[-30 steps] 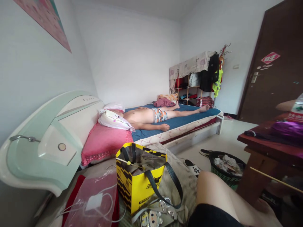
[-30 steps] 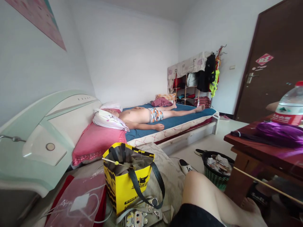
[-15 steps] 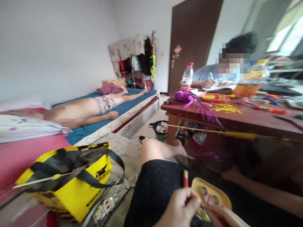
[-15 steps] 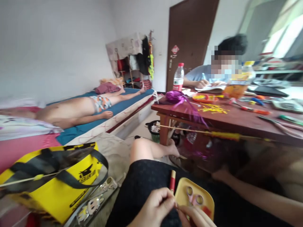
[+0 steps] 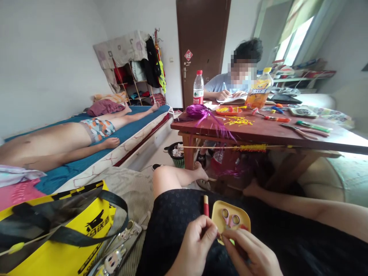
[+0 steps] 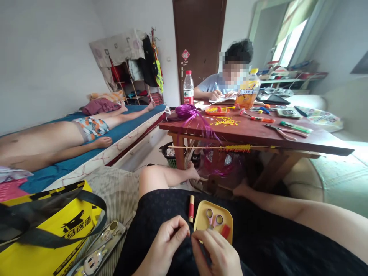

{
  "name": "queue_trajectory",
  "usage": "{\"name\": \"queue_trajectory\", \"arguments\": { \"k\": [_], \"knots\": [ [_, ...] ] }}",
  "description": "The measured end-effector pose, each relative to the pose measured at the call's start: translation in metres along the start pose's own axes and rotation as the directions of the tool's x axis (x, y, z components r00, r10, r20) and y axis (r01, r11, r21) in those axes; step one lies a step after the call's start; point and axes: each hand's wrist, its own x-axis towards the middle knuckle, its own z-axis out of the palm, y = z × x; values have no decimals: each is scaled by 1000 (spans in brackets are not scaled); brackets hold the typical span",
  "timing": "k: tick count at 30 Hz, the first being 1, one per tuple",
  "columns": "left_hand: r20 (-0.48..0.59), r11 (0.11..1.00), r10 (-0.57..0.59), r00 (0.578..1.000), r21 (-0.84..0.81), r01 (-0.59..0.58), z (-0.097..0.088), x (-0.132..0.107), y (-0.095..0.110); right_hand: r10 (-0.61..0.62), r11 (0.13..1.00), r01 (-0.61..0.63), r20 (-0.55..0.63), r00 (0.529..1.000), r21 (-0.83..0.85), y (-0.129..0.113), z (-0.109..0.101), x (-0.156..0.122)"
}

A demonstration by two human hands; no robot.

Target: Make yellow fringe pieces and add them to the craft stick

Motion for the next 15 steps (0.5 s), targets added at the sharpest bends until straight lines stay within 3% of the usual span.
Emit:
{"name": "queue_trajectory", "arguments": {
  "k": [10, 15],
  "knots": [
    [55, 999, 3, 998, -41, -1, 1, 0, -5, 2, 1000, -3, -29, 1000, -25, -5, -2, 4],
    [68, 986, -42, 997, -156, 52, 2, 2, -14, 41, 999, -41, -61, 997, 12, -10, -4, 7]
  ]
}}
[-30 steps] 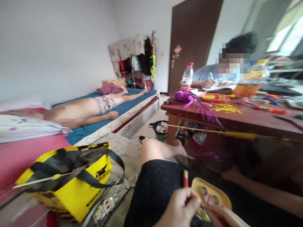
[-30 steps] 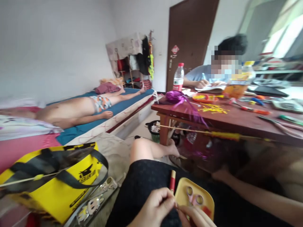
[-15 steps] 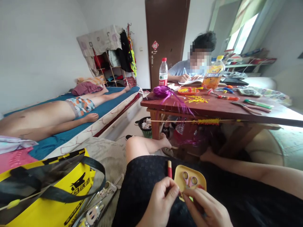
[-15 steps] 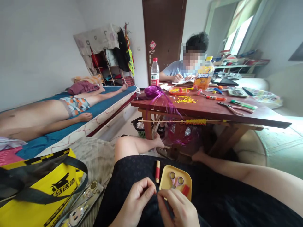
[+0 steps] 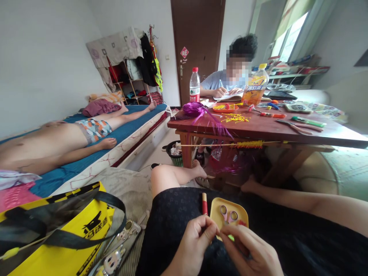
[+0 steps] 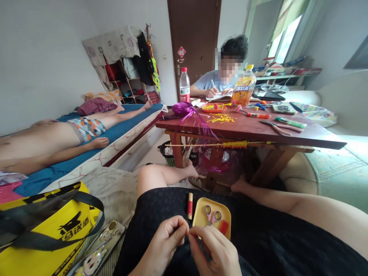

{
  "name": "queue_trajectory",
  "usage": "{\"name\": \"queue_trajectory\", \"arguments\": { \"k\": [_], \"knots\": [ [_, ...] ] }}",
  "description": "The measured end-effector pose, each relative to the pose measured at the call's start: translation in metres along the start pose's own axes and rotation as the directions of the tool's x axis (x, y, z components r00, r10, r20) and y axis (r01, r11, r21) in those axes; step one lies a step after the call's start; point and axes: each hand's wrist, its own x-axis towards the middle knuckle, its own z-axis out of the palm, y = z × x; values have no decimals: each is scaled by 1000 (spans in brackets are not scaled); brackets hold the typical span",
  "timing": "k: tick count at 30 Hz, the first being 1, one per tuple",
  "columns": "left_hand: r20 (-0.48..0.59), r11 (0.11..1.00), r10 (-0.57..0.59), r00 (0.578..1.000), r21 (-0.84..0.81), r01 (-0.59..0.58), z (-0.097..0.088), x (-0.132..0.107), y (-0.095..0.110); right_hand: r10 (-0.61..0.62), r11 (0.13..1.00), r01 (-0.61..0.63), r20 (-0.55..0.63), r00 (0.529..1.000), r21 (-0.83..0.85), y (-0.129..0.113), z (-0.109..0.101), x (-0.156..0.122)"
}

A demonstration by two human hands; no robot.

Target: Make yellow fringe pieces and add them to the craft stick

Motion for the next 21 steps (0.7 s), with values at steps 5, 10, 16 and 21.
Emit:
{"name": "queue_trajectory", "arguments": {
  "k": [5, 10, 16, 21],
  "knots": [
    [29, 992, -49, 998, -119, 52, -2, 2, -6, 26, 1000, -26, -24, 999, 2, -1, -1, 0],
    [46, 993, -22, 999, -113, 27, -2, 1, -5, 31, 999, -31, 6, 1000, -8, 2, 0, -2],
    [47, 999, 26, 999, -38, -24, -1, -1, 1, 29, 1000, -29, 13, 999, -4, 2, 0, -1],
    [39, 997, 73, 997, 34, -74, 0, -2, 5, 20, 1000, -20, 24, 1000, -2, 1, -1, -1]
  ]
}}
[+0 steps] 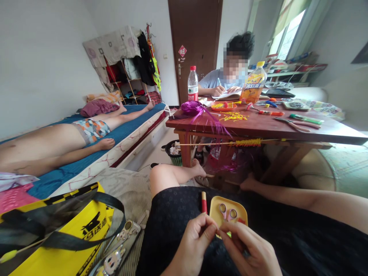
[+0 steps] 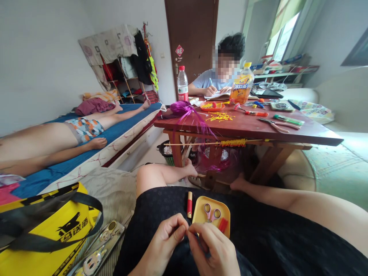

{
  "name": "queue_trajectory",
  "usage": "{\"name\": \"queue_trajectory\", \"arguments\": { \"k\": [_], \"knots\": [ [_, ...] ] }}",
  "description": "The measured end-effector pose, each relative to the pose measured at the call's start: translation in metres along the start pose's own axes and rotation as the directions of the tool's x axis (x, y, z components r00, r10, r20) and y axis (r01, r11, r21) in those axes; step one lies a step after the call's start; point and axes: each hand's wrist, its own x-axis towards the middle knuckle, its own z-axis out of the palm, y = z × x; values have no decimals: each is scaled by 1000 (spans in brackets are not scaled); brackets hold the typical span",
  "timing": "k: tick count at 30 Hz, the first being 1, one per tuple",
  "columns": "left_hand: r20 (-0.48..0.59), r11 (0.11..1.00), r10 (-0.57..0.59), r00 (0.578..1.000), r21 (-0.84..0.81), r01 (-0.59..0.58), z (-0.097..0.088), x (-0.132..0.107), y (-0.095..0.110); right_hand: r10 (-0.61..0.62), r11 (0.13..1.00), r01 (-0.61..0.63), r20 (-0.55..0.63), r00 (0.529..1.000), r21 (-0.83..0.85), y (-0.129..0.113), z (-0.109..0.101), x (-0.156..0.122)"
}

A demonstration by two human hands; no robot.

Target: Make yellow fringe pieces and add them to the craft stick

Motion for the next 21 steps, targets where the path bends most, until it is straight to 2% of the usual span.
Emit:
{"name": "queue_trajectory", "arguments": {
  "k": [10, 16, 21],
  "knots": [
    [-27, 989, 35, 999, 144, -31, 2, -1, 6, -1, 1000, 1, 5, 1000, -26, 1, 1, -1],
    [-56, 939, 134, 989, 326, -108, 3, -1, 4, -20, 998, 20, 4, 1000, -52, 2, 1, -1],
    [-58, 919, 150, 987, 377, -117, 3, -3, 6, 30, 999, -30, 4, 1000, 25, 2, 4, -4]
  ]
}}
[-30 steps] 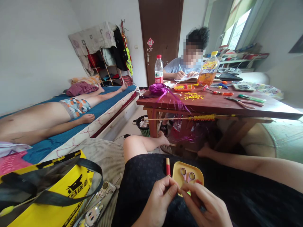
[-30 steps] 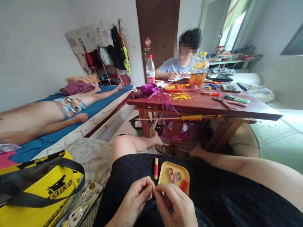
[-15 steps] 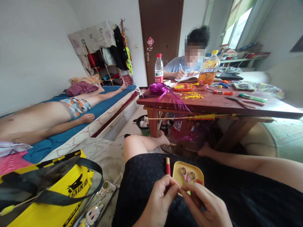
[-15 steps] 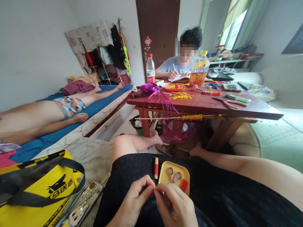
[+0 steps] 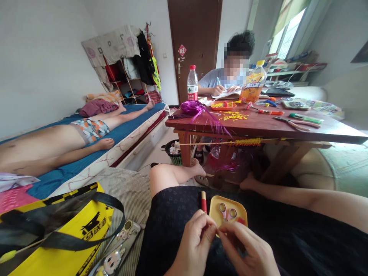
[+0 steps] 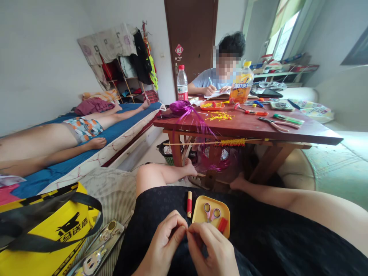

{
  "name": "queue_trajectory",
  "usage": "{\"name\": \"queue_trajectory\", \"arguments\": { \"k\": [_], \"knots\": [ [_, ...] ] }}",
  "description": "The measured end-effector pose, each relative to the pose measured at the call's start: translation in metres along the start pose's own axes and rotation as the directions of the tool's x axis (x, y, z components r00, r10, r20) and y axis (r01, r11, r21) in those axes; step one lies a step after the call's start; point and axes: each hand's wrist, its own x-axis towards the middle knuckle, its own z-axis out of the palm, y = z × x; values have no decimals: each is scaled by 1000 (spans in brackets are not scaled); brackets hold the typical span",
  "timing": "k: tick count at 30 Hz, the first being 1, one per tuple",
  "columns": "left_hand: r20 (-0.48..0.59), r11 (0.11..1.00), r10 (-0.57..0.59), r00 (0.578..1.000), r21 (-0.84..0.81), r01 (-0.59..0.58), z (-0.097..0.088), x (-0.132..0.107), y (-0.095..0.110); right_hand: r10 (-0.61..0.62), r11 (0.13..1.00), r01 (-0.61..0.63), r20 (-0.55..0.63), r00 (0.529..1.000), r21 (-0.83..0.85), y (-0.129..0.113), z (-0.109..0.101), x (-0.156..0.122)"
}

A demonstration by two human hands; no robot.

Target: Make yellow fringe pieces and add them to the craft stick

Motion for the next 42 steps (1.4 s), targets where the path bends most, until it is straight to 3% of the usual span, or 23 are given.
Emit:
{"name": "queue_trajectory", "arguments": {
  "k": [7, 42],
  "knots": [
    [20, 1000, -15, 1000, -26, 15, 1, 0, -1, 72, 996, -73, 16, 997, 45, 0, 3, -2],
    [18, 997, -64, 998, -44, 65, 2, 0, 0, 150, 976, -156, 54, 987, 150, 3, 7, -5]
  ]
}}
